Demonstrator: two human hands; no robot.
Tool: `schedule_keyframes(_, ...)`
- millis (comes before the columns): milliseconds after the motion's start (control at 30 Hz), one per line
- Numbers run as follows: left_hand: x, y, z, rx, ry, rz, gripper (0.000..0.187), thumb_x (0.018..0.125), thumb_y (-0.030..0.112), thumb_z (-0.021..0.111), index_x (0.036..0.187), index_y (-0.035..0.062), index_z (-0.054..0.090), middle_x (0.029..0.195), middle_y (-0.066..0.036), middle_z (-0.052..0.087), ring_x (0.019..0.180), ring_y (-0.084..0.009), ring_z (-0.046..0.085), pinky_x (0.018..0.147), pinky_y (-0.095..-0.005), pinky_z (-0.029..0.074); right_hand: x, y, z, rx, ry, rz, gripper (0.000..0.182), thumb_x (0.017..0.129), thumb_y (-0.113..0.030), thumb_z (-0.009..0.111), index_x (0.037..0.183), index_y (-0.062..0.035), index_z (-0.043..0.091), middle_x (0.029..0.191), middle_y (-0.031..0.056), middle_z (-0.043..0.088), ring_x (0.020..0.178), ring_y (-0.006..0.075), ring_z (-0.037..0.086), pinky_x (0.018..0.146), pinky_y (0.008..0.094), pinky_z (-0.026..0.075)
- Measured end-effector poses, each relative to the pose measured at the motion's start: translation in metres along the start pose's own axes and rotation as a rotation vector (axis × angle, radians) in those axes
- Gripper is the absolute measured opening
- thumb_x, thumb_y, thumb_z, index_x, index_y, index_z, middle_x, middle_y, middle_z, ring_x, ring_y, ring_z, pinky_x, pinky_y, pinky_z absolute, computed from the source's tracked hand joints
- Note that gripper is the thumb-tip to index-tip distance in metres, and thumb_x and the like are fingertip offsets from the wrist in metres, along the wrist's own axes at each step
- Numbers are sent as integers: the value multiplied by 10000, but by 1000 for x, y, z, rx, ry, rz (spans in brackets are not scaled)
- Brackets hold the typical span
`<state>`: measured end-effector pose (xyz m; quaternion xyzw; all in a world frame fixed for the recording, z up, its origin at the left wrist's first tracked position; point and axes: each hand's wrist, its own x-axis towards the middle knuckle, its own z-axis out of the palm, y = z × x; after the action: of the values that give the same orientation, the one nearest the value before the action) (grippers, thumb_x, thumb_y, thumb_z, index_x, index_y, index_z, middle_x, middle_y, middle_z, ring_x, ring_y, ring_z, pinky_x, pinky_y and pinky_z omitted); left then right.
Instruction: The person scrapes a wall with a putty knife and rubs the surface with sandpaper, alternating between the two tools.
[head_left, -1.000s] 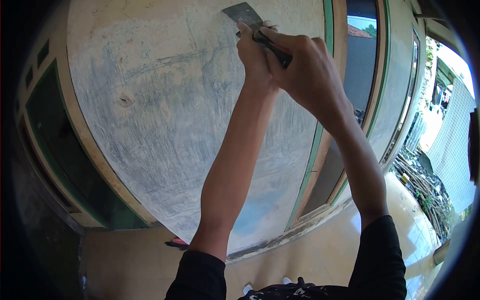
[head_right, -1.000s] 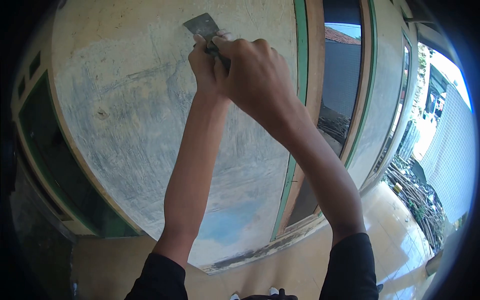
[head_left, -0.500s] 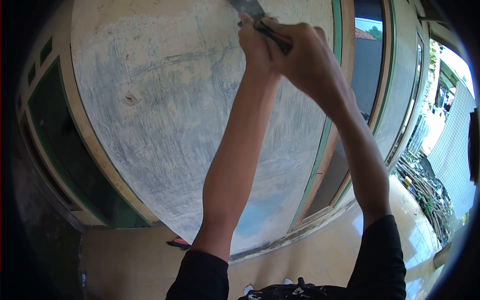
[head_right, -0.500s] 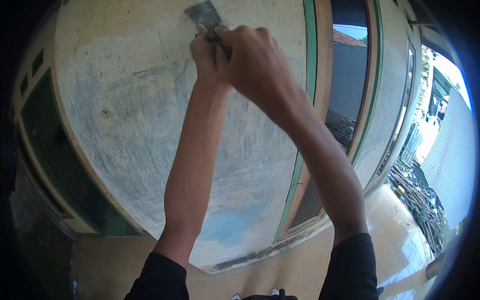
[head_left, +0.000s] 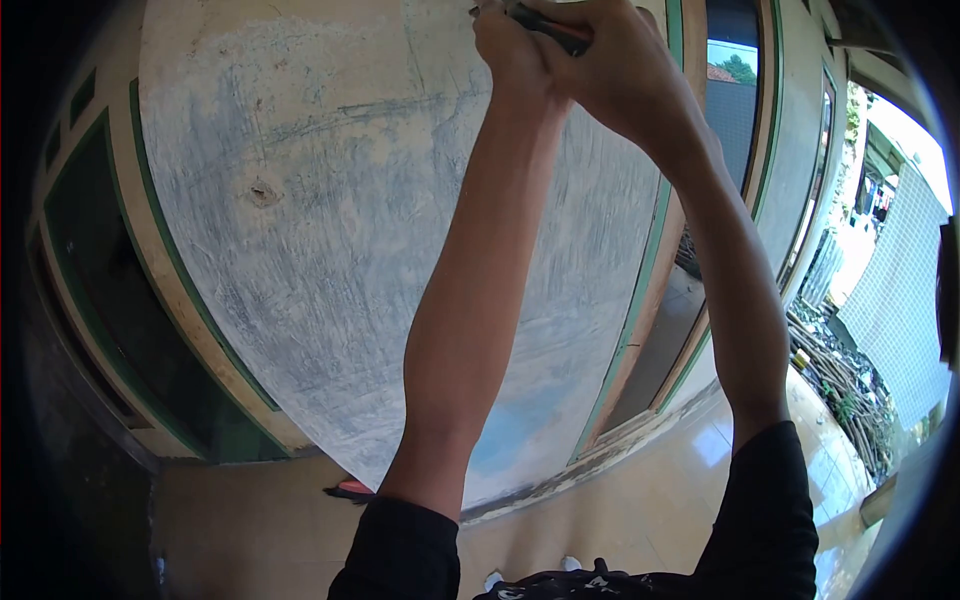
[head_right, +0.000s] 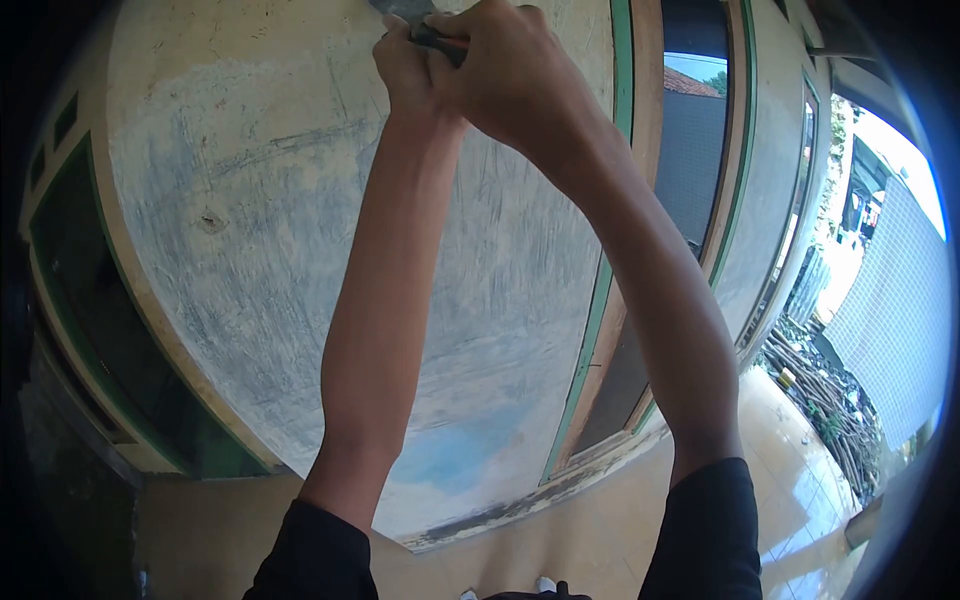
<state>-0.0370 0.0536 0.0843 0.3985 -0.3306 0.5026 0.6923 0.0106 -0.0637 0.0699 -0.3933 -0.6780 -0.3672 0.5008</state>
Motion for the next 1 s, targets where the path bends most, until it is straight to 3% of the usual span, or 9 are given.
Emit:
schedule_keyframes(67, 13, -3, -17, 0, -41, -8, 621, 1057, 555, 218, 876, 72, 564, 695, -48, 555, 599, -212, 578, 540, -361, 518, 0, -22, -17, 63, -61, 96, 208, 851, -59, 639, 1007, 48, 725, 716, 243, 685, 672, 327, 725, 662, 413, 567)
schedule_keyframes(200, -71, -5, 14, -23, 287, -4, 558, 1056, 557, 273, 926, 83, 537, 786, -38, 569, 675, -137, 558, 623, -288, 505, -47, -26, -6, 56, -53, 58, 223, 864, -69, 627, 1037, 19, 736, 732, 230, 702, 664, 309, 731, 663, 421, 578)
schedule_keyframes(367, -67, 4, 2, 124, 229, -37, 565, 1067, 514, 227, 957, 65, 552, 806, -64, 592, 717, -198, 600, 654, -319, 527, -53, -27, 6, 77, -2, 98, 212, 868, -77, 642, 1036, 9, 739, 722, 212, 705, 633, 291, 726, 628, 387, 568)
schedule_keyframes(467, 10, 22, -30, 270, -197, -16, 551, 1075, 481, 243, 1011, 39, 567, 862, -80, 608, 773, -195, 621, 737, -334, 547, -14, -22, 5, 38, 129, 50, 308, 879, -144, 652, 1152, -14, 712, 855, 230, 724, 775, 300, 739, 733, 399, 560)
schedule_keyframes(600, -22, 14, 6, 215, 140, -129, 562, 1038, 572, 315, 931, 69, 542, 772, -61, 582, 688, -187, 590, 632, -350, 525, -27, -22, 11, 227, 110, 202, 283, 861, -156, 704, 1118, -43, 735, 948, 220, 739, 842, 281, 742, 733, 327, 553)
schedule_keyframes(667, -69, 20, 15, 443, 222, -123, 585, 1069, 507, 266, 1103, 16, 582, 892, -93, 624, 808, -191, 639, 802, -336, 547, -62, -16, 22, 197, 100, 152, 429, 887, -170, 645, 1297, -43, 637, 996, 251, 717, 917, 331, 726, 825, 409, 543)
schedule_keyframes(767, -114, 25, 0, 572, 195, -282, 613, 1054, 544, 315, 1173, 3, 577, 974, -119, 654, 849, -184, 663, 827, -331, 546, -102, -37, 18, 273, -57, 440, 550, 900, -181, 615, 1426, -55, 517, 1059, 281, 695, 1030, 383, 690, 919, 412, 505)
schedule_keyframes(933, -179, 30, -23, 732, 149, -373, 610, 1055, 527, 333, 1196, -15, 576, 987, -139, 688, 687, -184, 689, 648, -298, 588, -168, -53, 22, 618, -177, 686, 594, 909, -126, 610, 1465, -33, 422, 1108, 231, 668, 1038, 236, 670, 894, 348, 506)
schedule_keyframes(1000, -203, 37, -28, 772, 146, -380, 595, 1058, 500, 357, 1201, -37, 570, 967, -147, 693, 670, -196, 705, 573, -293, 596, -187, -62, 24, 650, -119, 641, 516, 948, -148, 601, 1429, -24, 463, 897, 134, 657, 827, 135, 626, 743, 285, 498)
